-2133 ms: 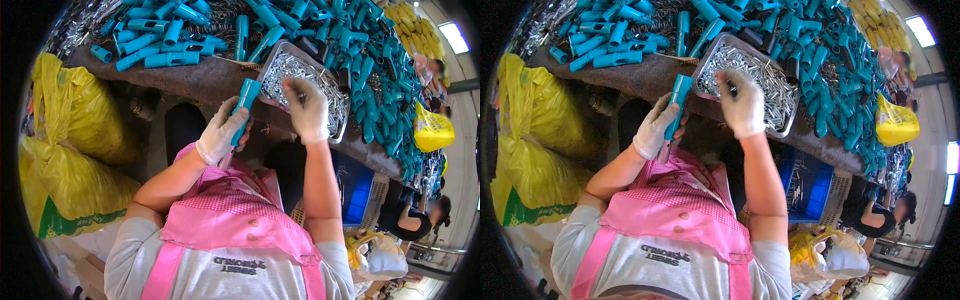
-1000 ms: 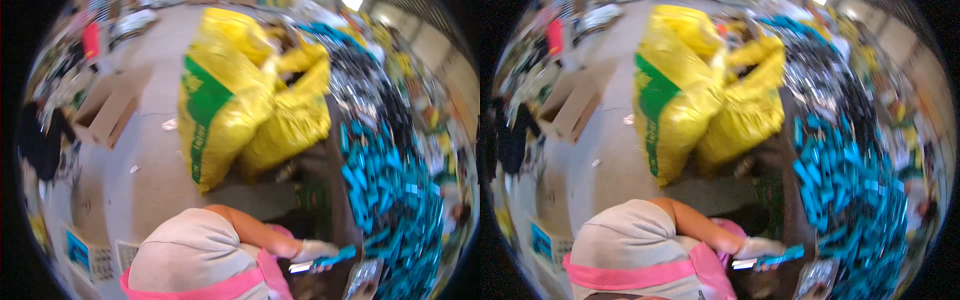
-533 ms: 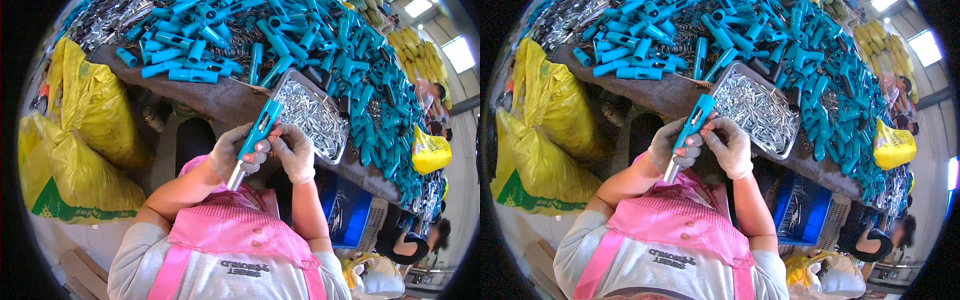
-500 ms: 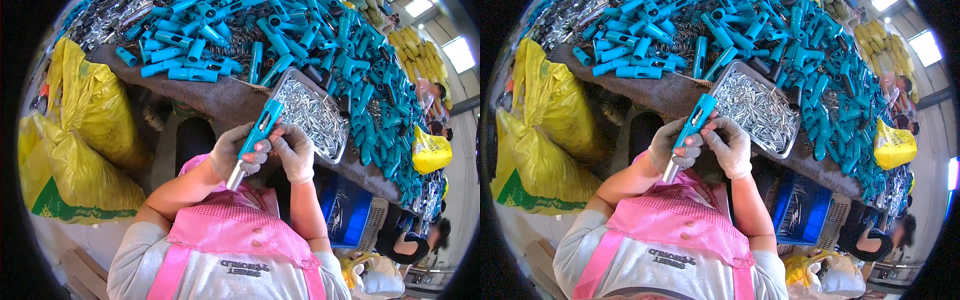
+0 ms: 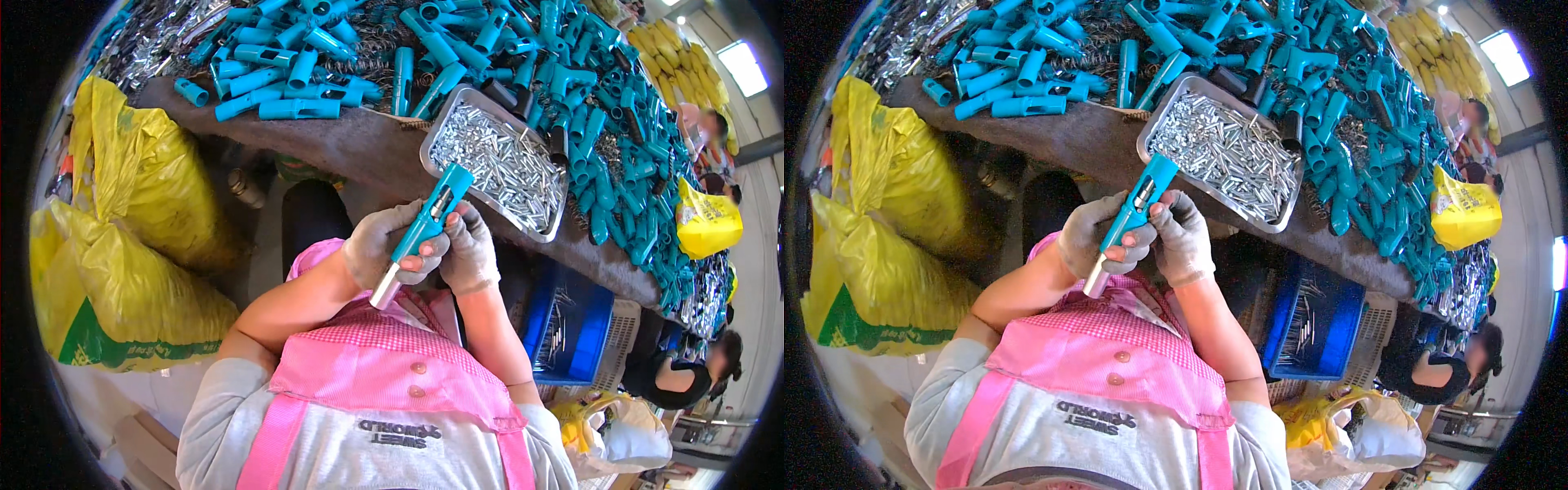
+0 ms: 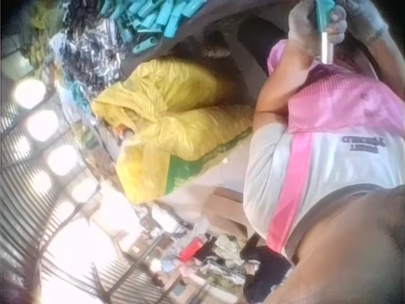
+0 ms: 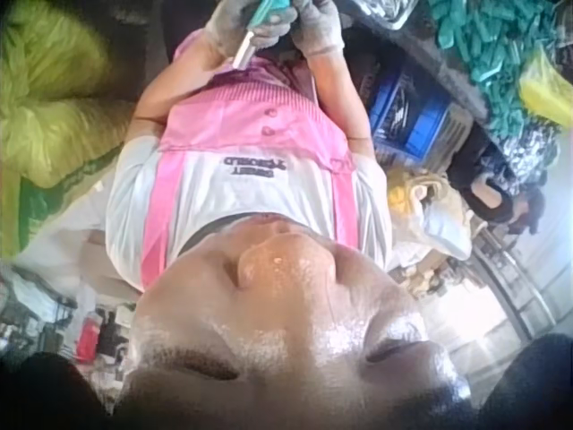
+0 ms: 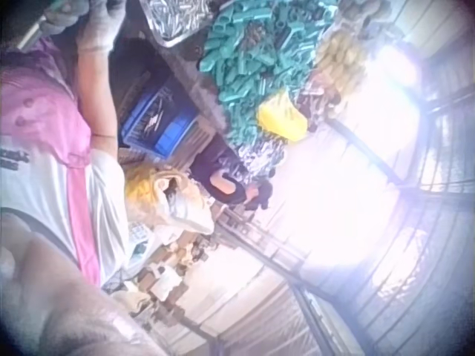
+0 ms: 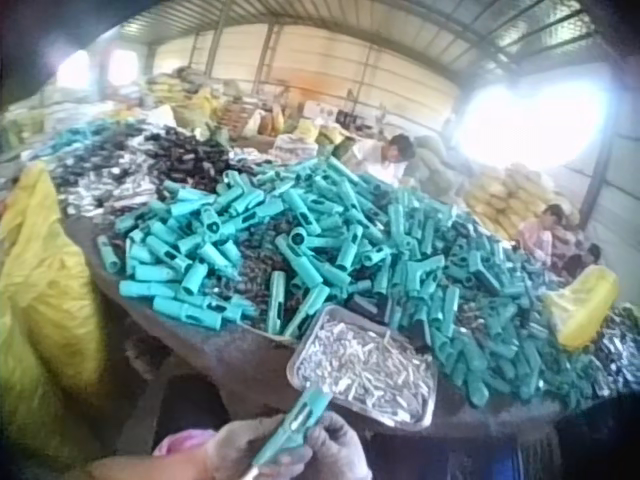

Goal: Assembling metal internal components into plastic handle housings at a workshop table.

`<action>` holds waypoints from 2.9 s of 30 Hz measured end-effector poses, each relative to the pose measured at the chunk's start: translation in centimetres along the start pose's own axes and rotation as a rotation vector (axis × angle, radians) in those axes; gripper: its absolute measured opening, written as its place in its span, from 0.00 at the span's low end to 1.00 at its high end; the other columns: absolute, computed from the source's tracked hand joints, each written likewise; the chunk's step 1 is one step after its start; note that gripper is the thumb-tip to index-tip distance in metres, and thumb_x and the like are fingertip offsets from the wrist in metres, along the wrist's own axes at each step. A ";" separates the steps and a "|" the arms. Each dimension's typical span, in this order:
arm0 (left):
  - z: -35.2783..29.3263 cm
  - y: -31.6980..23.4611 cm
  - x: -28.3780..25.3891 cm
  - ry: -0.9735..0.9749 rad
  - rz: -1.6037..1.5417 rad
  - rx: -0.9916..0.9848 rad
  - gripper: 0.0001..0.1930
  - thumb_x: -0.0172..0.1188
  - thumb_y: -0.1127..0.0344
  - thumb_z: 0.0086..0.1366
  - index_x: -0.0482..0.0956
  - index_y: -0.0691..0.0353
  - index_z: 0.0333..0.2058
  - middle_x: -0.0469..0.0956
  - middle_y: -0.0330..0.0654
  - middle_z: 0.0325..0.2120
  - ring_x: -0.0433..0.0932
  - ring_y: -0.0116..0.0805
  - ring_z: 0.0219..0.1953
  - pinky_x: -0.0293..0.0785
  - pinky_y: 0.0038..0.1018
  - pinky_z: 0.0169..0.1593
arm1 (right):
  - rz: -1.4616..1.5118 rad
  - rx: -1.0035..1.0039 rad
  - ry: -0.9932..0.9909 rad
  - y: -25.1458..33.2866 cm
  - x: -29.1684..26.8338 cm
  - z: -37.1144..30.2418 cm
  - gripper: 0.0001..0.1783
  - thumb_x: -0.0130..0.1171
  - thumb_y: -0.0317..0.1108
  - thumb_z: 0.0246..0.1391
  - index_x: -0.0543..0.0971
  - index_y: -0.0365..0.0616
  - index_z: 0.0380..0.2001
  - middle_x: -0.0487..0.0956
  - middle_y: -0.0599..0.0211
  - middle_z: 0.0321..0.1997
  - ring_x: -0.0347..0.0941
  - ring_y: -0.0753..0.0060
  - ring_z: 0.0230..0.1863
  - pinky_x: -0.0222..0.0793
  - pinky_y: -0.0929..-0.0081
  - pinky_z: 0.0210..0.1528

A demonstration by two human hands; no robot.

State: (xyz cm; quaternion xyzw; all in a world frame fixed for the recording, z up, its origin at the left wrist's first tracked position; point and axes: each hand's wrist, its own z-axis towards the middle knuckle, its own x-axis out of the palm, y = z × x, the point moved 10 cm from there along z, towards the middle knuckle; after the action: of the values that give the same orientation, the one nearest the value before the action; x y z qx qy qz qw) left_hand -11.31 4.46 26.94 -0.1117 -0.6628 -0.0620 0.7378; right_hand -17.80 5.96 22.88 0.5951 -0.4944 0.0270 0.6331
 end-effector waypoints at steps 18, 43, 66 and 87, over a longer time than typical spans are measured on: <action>-2.1 -8.4 -0.1 -0.343 0.398 0.757 0.19 0.50 0.51 0.66 0.67 0.60 0.46 0.67 0.40 0.31 0.68 0.31 0.31 0.67 0.27 0.38 | -1.690 -0.323 0.527 1.8 7.4 -2.1 0.15 0.56 0.41 0.53 0.72 0.41 0.37 0.75 0.51 0.24 0.73 0.44 0.27 0.68 0.55 0.29; -1.8 -9.0 3.5 -0.628 1.976 0.543 0.18 0.66 0.67 0.50 0.70 0.64 0.39 0.74 0.49 0.28 0.76 0.45 0.31 0.71 0.33 0.37 | -0.657 -0.365 0.352 14.0 4.2 -0.4 0.19 0.47 0.35 0.62 0.66 0.34 0.51 0.74 0.62 0.42 0.70 0.79 0.35 0.68 0.80 0.34; -2.1 -10.2 0.5 -0.724 1.826 0.613 0.24 0.66 0.58 0.54 0.70 0.67 0.43 0.76 0.51 0.30 0.77 0.43 0.34 0.71 0.32 0.39 | -1.658 -0.789 0.204 18.9 5.1 12.2 0.11 0.54 0.30 0.52 0.76 0.42 0.40 0.78 0.57 0.37 0.76 0.57 0.38 0.72 0.68 0.40; -5.1 -15.4 -4.1 -0.962 1.315 0.616 0.28 0.66 0.59 0.55 0.68 0.69 0.49 0.75 0.39 0.21 0.70 0.23 0.17 0.66 0.23 0.22 | -2.110 -1.532 0.474 8.3 21.2 20.7 0.09 0.53 0.31 0.43 0.78 0.53 0.30 0.75 0.71 0.32 0.71 0.64 0.39 0.72 0.68 0.37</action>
State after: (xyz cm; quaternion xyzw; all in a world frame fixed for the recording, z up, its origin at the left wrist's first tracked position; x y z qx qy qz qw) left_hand -10.58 -11.94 23.64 -0.2811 -0.6909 0.6126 0.2613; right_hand -24.47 -19.54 38.79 0.1667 0.4341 -0.6562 0.5943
